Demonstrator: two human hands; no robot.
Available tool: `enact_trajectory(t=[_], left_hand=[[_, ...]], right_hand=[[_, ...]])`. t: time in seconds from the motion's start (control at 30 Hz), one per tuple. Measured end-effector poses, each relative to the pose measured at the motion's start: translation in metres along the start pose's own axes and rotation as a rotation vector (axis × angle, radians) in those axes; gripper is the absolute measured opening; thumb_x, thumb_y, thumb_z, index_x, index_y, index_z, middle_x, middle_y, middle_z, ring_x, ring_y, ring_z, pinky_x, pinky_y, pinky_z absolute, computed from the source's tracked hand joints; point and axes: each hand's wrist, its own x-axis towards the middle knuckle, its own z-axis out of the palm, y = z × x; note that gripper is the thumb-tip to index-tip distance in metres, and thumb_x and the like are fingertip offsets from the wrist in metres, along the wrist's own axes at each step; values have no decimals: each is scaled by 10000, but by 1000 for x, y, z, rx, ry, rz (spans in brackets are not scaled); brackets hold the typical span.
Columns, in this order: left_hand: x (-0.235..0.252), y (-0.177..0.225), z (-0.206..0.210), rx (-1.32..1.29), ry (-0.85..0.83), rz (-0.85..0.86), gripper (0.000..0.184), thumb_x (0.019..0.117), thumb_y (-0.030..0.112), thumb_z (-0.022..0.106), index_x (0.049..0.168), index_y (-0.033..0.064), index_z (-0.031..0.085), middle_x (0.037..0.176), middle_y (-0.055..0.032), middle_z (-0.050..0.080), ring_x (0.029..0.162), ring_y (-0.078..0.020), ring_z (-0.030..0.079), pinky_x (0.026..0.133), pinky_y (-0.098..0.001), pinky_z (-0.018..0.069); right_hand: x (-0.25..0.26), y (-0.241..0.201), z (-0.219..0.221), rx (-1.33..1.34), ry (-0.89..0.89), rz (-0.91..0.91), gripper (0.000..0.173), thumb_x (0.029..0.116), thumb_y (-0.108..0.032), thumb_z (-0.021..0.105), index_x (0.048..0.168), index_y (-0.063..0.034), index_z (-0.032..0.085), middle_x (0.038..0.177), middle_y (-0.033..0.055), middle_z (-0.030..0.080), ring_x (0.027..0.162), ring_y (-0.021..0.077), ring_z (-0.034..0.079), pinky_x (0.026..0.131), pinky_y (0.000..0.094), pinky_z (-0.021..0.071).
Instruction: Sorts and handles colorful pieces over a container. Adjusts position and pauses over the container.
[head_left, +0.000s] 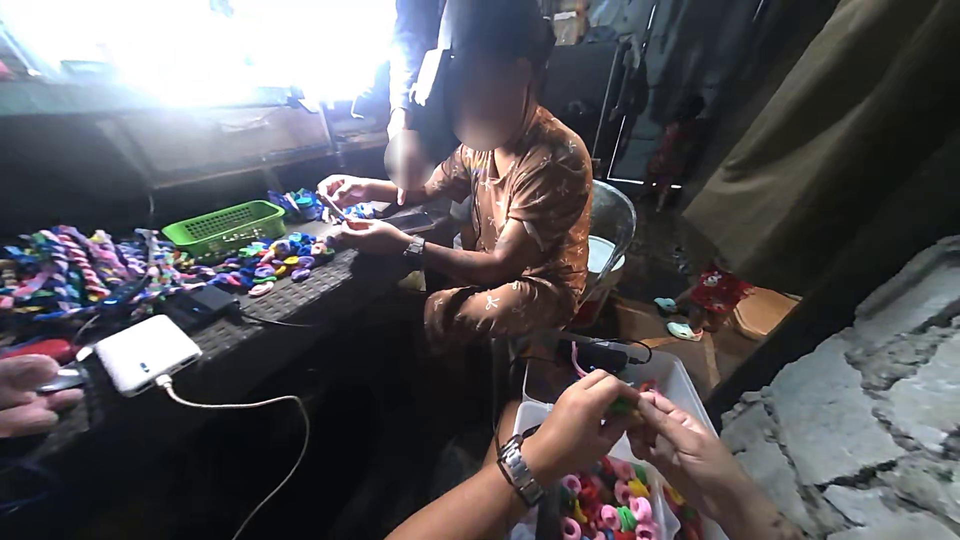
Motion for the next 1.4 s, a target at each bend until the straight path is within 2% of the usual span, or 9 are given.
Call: enact_trajectory(t=[0.2, 0.33, 0.5, 0.6, 0.7, 0.9, 1.17, 1.3, 1.4], left_hand=[[0, 6, -6, -94, 91, -128, 126, 974, 36, 630, 997, -68, 698, 916, -127, 676, 838, -105, 646, 787, -228, 544], [-2, 9, -7, -59, 57, -155, 159, 995, 75, 609, 991, -65, 685, 908, -132, 676, 813, -121, 645, 776, -252, 546], [-2, 3, -4, -31, -5, -29, 92, 940, 13, 662, 977, -68, 683, 906, -149, 667, 841, -156, 652, 790, -260, 553], [-1, 5, -4, -35, -8, -45, 84, 946, 7, 647, 951, -73, 671, 887, -151, 654, 825, -158, 640, 779, -263, 547], [2, 9, -8, -135, 39, -264, 166, 997, 84, 585, 936, -54, 654, 832, -84, 619, 738, -75, 588, 706, -225, 511], [5, 9, -10, -234, 98, -499, 221, 1036, 187, 550, 905, 20, 612, 746, 17, 540, 657, -13, 512, 640, -196, 450], [4, 6, -8, -349, 279, -583, 216, 1040, 193, 528, 875, 68, 589, 689, 44, 531, 587, -21, 504, 584, -198, 449], [6, -1, -10, -375, 405, -619, 225, 1050, 193, 520, 870, 71, 575, 654, 38, 514, 541, -39, 477, 537, -216, 430], [4, 0, -13, -285, 416, -493, 188, 1030, 161, 525, 875, 70, 580, 688, 57, 528, 575, -7, 486, 564, -193, 433]], right_hand=[[4, 7, -19, -185, -212, -301, 103, 980, -246, 662, 1020, -254, 757, 968, -66, 723, 777, 15, 655, 700, 195, 563], [8, 17, -16, -985, -58, -742, 242, 959, -247, 614, 961, -59, 766, 999, 53, 735, 878, 47, 675, 771, 202, 561], [-2, 6, -10, -439, -79, -238, 296, 983, -133, 568, 1246, -47, 670, 1187, 10, 681, 939, 53, 663, 784, 227, 570], [0, 3, -17, 140, -139, -71, 230, 933, -247, 631, 1136, -211, 732, 1084, 5, 737, 933, 119, 703, 766, 299, 598], [4, 7, -26, 266, -291, -194, 193, 908, -417, 713, 1033, -289, 784, 1161, -40, 722, 1025, 110, 693, 823, 291, 595], [6, 5, -23, 197, -462, -437, 134, 977, -324, 668, 1017, -270, 784, 1125, -44, 692, 981, 84, 665, 826, 231, 571], [3, 12, -26, -166, -558, -621, 213, 1043, -253, 581, 1234, -280, 672, 1000, -92, 692, 846, 4, 647, 755, 174, 550], [-1, 7, -22, -236, -565, -547, 162, 1067, -261, 534, 1150, -244, 673, 888, -118, 648, 726, -55, 577, 664, 121, 499], [-5, 7, -15, -697, -401, -427, 278, 1072, -187, 437, 1074, -92, 698, 712, -71, 559, 587, -26, 489, 557, 166, 441]])
